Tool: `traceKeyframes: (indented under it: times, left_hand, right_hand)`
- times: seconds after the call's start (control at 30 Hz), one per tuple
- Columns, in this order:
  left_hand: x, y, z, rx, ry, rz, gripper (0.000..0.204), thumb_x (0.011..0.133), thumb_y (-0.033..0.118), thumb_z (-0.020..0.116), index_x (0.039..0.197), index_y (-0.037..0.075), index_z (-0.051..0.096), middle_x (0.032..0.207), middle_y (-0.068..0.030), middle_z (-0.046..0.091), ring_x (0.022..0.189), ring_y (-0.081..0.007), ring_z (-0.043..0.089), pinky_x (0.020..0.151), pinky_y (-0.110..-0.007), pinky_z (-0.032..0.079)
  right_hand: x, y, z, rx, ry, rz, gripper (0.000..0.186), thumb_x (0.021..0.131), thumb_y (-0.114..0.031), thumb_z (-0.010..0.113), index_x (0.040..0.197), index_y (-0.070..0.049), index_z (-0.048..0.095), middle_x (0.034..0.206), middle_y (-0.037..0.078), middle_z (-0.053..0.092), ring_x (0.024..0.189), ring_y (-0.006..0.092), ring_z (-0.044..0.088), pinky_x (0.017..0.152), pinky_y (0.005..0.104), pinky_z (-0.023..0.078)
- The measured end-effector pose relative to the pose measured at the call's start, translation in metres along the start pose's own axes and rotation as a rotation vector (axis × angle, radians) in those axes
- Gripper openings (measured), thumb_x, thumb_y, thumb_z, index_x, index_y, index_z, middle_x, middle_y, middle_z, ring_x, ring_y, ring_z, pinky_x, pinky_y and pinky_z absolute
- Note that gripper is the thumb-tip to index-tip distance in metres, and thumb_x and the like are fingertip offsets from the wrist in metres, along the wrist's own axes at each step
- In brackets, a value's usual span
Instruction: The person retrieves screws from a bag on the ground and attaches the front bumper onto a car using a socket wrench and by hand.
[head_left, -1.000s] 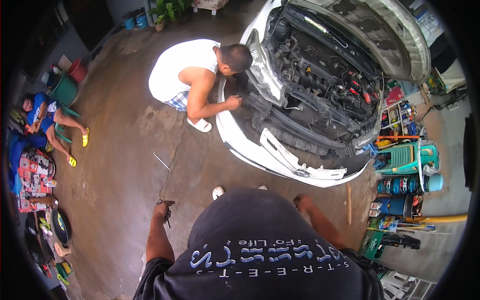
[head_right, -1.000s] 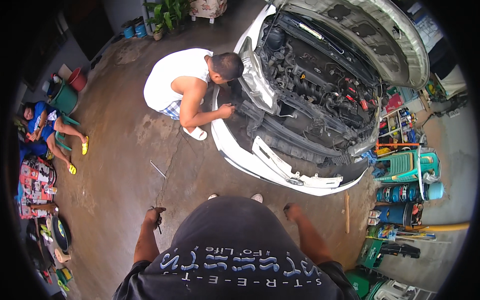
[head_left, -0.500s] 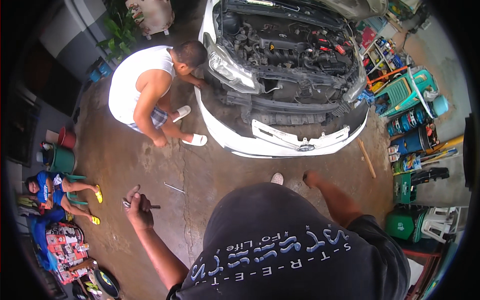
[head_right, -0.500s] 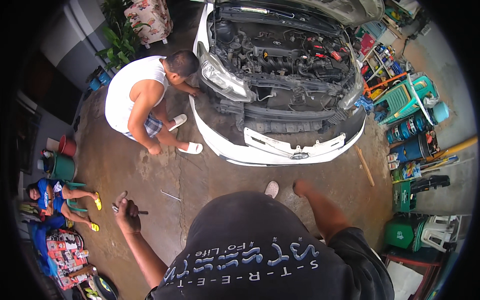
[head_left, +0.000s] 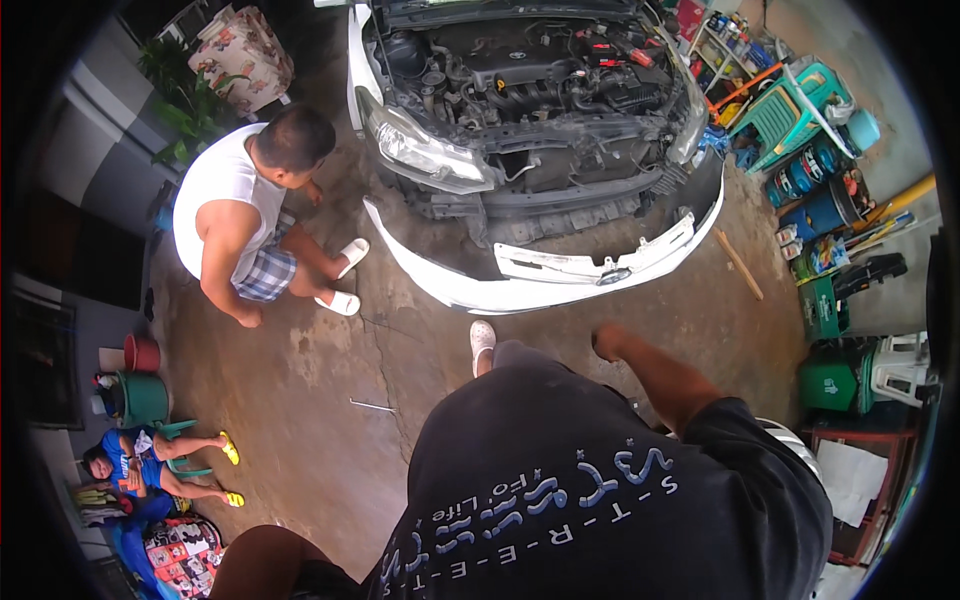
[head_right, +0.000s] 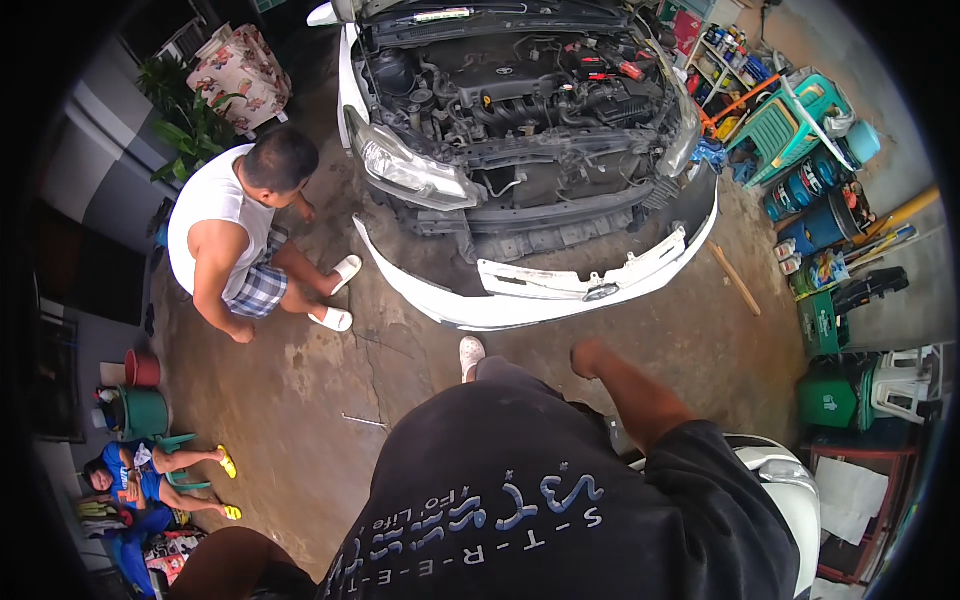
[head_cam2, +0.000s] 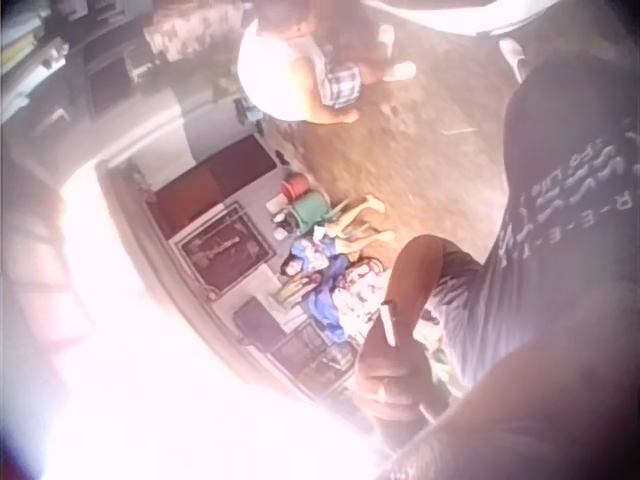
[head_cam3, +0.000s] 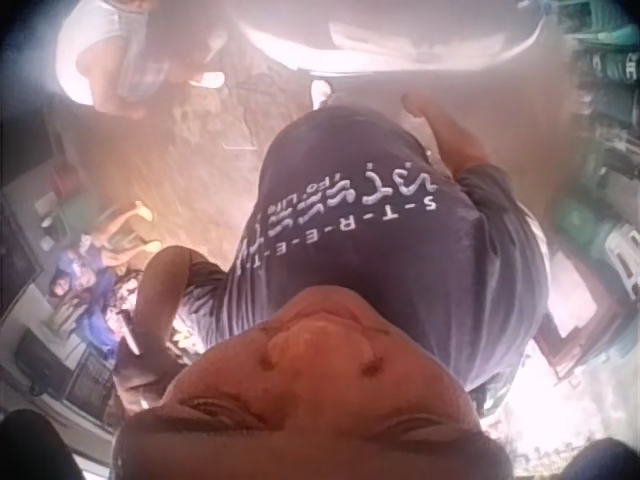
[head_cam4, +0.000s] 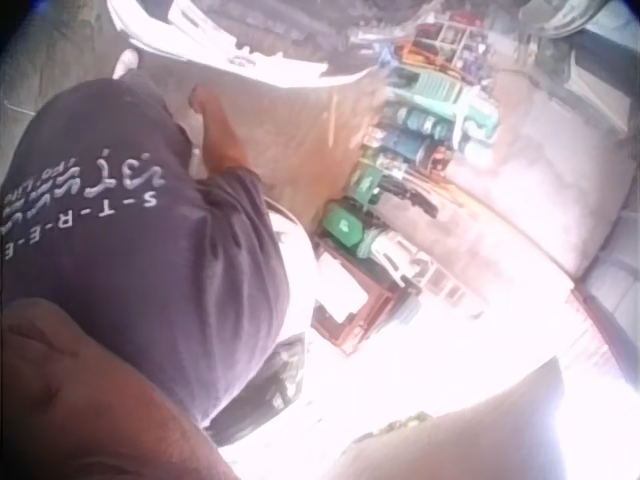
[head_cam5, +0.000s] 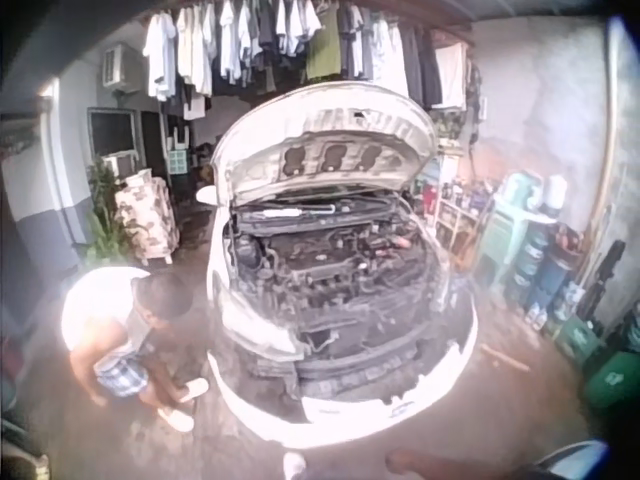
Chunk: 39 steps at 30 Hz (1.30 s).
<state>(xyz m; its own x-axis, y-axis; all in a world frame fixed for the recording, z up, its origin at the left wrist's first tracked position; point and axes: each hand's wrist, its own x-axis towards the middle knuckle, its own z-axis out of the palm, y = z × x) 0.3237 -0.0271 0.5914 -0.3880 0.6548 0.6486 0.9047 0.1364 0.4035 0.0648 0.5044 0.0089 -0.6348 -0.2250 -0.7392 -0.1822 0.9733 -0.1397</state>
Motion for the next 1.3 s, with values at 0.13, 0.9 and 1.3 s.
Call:
traceKeyframes:
  times: [0.13,0.9,1.3]
  left_hand:
    - [0.002,-0.049,-0.025,0.04,0.003,-0.049,0.027,0.095,0.023,0.073,0.117,0.007,0.069,0.096,-0.0099,0.069,0.096,-0.0194,0.063,0.091,-0.038,0.05]
    - [-0.19,-0.41,-0.123,-0.309,0.491,-1.544,0.045,0.089,0.034,0.082,0.111,-0.004,0.075,0.065,-0.0019,0.06,0.064,-0.0102,0.058,0.065,-0.025,0.051]
    - [-0.43,-0.546,-0.099,-0.729,-0.198,-1.69,0.037,0.101,0.028,0.067,0.118,-0.004,0.074,0.095,-0.0111,0.076,0.082,-0.0182,0.069,0.068,-0.036,0.054]
  right_hand:
    - [0.036,-0.015,-0.015,-0.053,-0.079,0.048,0.027,0.08,-0.007,0.061,0.098,0.0,0.081,0.095,0.023,0.077,0.089,0.0375,0.076,0.08,0.0479,0.059]
    - [0.257,-0.294,-0.182,0.439,-0.304,-0.015,0.025,0.089,-0.009,0.064,0.108,-0.008,0.08,0.08,0.015,0.075,0.066,0.0253,0.073,0.06,0.0397,0.059]
    - [0.167,-0.414,-0.039,0.665,-0.208,0.194,0.037,0.097,-0.036,0.068,0.109,-0.002,0.077,0.096,0.018,0.075,0.084,0.0266,0.073,0.07,0.042,0.061]
